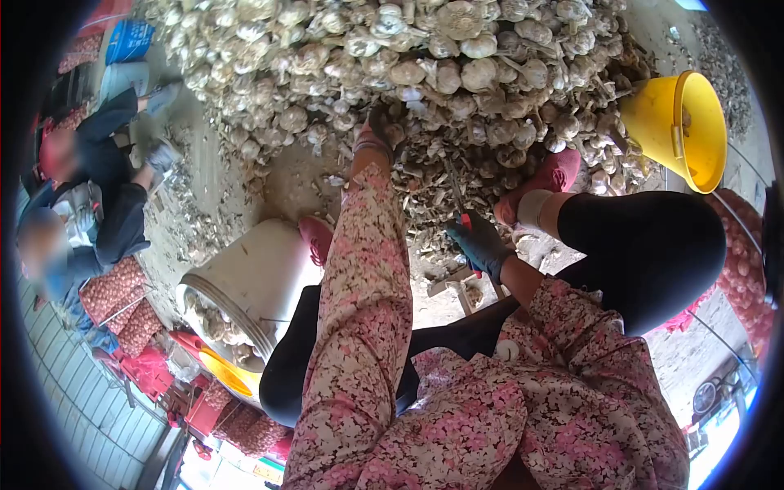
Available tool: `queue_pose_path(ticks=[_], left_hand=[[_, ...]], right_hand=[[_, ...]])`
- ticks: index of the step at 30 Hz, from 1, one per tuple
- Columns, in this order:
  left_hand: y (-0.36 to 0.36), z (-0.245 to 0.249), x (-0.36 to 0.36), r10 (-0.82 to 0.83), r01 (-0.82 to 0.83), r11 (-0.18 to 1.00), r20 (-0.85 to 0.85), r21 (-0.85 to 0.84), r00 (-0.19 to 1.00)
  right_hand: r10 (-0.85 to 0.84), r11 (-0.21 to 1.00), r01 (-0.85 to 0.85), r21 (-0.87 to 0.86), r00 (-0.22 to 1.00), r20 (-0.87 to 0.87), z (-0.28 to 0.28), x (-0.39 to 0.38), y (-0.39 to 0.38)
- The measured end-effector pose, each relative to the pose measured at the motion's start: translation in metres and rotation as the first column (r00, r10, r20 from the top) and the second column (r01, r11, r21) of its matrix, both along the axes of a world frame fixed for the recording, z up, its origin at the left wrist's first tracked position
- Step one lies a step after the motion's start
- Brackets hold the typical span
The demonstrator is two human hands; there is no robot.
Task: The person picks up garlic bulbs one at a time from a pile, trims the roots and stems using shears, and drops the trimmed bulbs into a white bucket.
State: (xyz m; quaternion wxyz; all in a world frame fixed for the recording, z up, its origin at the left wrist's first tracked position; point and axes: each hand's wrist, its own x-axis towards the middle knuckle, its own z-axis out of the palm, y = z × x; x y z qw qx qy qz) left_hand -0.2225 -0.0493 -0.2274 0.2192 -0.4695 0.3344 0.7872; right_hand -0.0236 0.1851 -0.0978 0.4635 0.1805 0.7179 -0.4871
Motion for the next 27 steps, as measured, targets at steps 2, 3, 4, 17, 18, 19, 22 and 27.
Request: queue_pose_path(ticks=[2,3,4,17,18,19,22,27], left_hand=[[0.015,-0.026,-0.018,0.241,-0.246,0.968,0.093,0.047,0.966],[0.015,-0.021,-0.014,0.237,-0.242,0.969,0.097,0.048,0.967],[0.008,-0.013,-0.007,0.138,-0.136,0.986,-0.005,0.099,0.990],[0.044,0.138,0.184,-0.352,-0.050,0.752,-0.465,-0.657,0.812],[0.044,0.140,0.196,-0.235,-0.071,0.848,-0.494,-0.525,0.837],[0.043,0.142,0.207,-0.114,-0.100,0.920,-0.505,-0.378,0.856],[0.036,0.164,0.232,-0.612,0.026,0.600,-0.438,-0.799,0.659],[0.034,0.206,0.237,0.327,0.001,0.904,-0.695,0.426,0.640]], right_hand=[[-0.036,0.999,0.036,0.006,0.999,0.039,0.015,-0.011,0.004],[-0.062,0.998,0.062,0.005,0.996,0.071,0.019,-0.013,0.006],[-0.061,0.998,0.061,-0.007,0.998,0.005,0.018,-0.014,0.007],[0.266,0.964,-0.217,0.156,0.731,-0.629,0.060,-0.029,0.013],[0.244,0.967,-0.231,0.111,0.703,-0.668,0.065,-0.023,0.012],[0.223,0.966,-0.248,0.068,0.673,-0.705,0.069,-0.019,0.012],[0.262,0.935,-0.351,0.038,0.619,-0.741,0.078,-0.008,0.013],[0.101,0.948,-0.249,-0.197,0.825,-0.556,0.101,0.014,0.016]])
